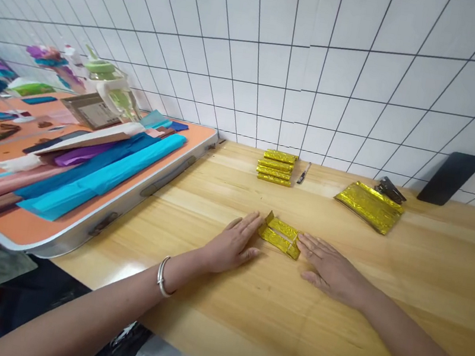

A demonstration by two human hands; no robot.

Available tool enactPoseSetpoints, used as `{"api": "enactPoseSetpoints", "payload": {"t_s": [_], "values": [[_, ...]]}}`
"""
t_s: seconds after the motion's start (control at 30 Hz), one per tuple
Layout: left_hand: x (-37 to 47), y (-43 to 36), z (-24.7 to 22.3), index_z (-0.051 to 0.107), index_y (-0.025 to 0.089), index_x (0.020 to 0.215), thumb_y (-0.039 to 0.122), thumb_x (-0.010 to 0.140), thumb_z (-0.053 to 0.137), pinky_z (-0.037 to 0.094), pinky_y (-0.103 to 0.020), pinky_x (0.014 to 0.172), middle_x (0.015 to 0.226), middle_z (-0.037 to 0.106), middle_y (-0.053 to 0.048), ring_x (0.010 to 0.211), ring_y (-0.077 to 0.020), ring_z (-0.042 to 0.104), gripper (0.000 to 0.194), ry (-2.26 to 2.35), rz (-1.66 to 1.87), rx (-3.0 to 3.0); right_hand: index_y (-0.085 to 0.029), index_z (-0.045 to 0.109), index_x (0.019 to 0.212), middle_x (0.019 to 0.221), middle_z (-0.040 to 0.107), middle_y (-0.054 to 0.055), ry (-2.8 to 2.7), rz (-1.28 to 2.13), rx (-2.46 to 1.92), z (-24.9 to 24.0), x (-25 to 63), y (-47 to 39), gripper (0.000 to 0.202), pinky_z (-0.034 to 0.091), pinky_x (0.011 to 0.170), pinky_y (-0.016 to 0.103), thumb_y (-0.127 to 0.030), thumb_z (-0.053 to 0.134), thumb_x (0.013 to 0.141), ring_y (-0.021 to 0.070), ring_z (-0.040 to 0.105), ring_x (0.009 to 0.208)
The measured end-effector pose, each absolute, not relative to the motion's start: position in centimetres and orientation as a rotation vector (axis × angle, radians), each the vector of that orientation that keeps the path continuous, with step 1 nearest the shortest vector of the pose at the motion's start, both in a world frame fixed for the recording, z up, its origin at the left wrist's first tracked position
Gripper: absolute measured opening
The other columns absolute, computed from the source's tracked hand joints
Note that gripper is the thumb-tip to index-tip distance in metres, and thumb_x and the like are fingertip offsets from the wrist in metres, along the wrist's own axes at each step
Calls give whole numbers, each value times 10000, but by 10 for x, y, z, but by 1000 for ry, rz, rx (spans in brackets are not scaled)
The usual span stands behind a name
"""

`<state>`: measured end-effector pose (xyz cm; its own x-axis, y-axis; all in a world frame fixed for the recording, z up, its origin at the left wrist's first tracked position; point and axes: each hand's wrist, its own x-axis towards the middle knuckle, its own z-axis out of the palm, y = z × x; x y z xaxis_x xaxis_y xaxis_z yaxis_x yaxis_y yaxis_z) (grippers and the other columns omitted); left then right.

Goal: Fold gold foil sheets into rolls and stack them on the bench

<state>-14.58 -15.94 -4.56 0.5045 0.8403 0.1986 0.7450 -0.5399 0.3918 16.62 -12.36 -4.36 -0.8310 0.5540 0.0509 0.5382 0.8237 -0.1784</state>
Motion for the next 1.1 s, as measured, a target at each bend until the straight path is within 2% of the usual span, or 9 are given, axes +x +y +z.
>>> {"api": "enactPoseSetpoints", "payload": {"t_s": [0.13,0.3,0.43,0.63,0.8,0.9,1.0,1.1], "values": [[-134,-137,-38,11,157,1447,454,906,381,199,-474,1105,1501,129,-156,1385,-253,143,720,1137,458,2612,-172,254,1428,1476,258,115,-2873,261,-844,-43,171,-106,634,266,1085,442,-459,430,891,247,237,1352],[-120,-122,-36,-21,116,1443,463,897,406,226,-446,1104,1482,186,-182,1369,-247,207,775,958,451,2665,-182,344,1391,1447,332,112,-2820,294,-828,-40,177,-89,598,296,1070,441,-446,478,871,246,285,1333],[-112,-114,-42,74,113,1443,461,892,423,217,-474,1105,1453,269,-183,1360,-268,228,740,909,390,2720,-179,439,1328,1386,431,118,-2794,243,-891,-37,172,-86,540,325,1051,444,-450,487,863,240,359,1293],[-115,-99,-42,292,169,1392,235,921,387,295,-370,1103,1409,387,-106,1324,-186,325,485,823,418,2748,-131,510,1261,1305,518,135,-2768,-73,-1030,-40,154,-96,503,359,1023,445,-437,490,863,270,411,1243],[-123,-88,-35,360,176,1352,112,901,378,338,-335,1080,1374,438,-102,1296,-165,374,456,682,393,2835,-96,558,1196,1244,563,166,-2771,-301,-1047,-48,141,-103,392,396,994,435,-329,481,890,272,490,1171],[-125,-86,-38,340,207,1359,96,892,378,387,-323,1044,1406,396,-85,1268,-166,414,481,708,398,2834,-78,536,1219,1264,543,181,-2789,-386,-987,-50,141,-105,354,401,997,436,-201,458,895,270,472,1201],[-124,-86,-47,294,208,1369,140,892,403,454,-313,981,1468,274,-103,1246,-177,444,494,878,533,2720,-69,533,1219,1290,520,181,-2813,-424,-952,-48,146,-106,366,415,998,426,-75,423,871,263,452,1225],[-121,-86,-54,286,158,1362,186,890,436,432,-343,1008,1489,182,-153,1308,-215,354,496,983,609,2653,-66,546,1203,1279,532,176,-2827,-429,-931,-44,151,-106,367,432,993,408,-50,407,864,256,459,1221]]}}
